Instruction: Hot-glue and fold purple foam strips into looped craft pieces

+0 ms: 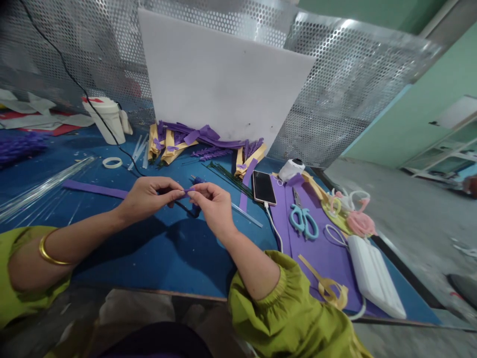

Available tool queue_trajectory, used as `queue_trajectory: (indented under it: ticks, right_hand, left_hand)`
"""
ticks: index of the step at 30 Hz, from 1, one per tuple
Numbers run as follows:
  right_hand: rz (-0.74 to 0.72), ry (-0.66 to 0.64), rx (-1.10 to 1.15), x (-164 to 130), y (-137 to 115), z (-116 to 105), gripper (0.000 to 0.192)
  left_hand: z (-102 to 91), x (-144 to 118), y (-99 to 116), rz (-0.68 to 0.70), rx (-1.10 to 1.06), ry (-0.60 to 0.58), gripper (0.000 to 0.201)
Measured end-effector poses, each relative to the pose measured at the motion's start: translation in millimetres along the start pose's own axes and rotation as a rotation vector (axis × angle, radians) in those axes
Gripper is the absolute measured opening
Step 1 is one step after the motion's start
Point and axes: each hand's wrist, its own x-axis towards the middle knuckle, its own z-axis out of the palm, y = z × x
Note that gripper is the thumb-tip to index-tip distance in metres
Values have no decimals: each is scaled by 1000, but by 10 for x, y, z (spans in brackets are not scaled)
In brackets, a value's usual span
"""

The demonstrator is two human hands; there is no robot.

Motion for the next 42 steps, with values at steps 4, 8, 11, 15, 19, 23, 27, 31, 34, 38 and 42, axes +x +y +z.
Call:
queue_trajectory:
  ticks: [4,8,11,15,19,23,27,31,34,38,42]
  right_hand:
    - [-24,3,-49,-2,5,-11,14]
    - [-18,25,-14,11,-27,-42,16]
    - [-26,52,46,33,-47,-68,25]
    - [-67,4,-1,34,-25,-52,23]
    - [-71,8,-56,24,21,-26,15]
    - [-64,76,-58,47,30,-58,13]
    - [-51,20,-60,41,19,-60,24]
    - [-81,-12,-150,7,33,-24,16]
    - [-79,15,-160,7,50,-18,8]
    - [-48,-4,-87,42,31,-50,16]
    - [-38,45,-45,73,0,-80,19]
  left_hand:
    - [4,0,11,-1,20,-29,20]
    - [7,6,0,-26,21,-30,21]
    - [5,10,-12,-27,34,-8,22]
    - [12,0,-11,-19,61,-16,22]
    - [25,-9,-11,-25,84,-54,22]
    - [24,-3,-34,-47,64,-88,25]
    - [18,-3,-50,-33,96,-51,25]
    - [28,-12,-42,26,143,-57,21]
    - [40,-13,-37,54,148,-76,19]
    - [36,-3,-43,21,134,-52,23]
    - [25,6,-40,-53,93,-35,24]
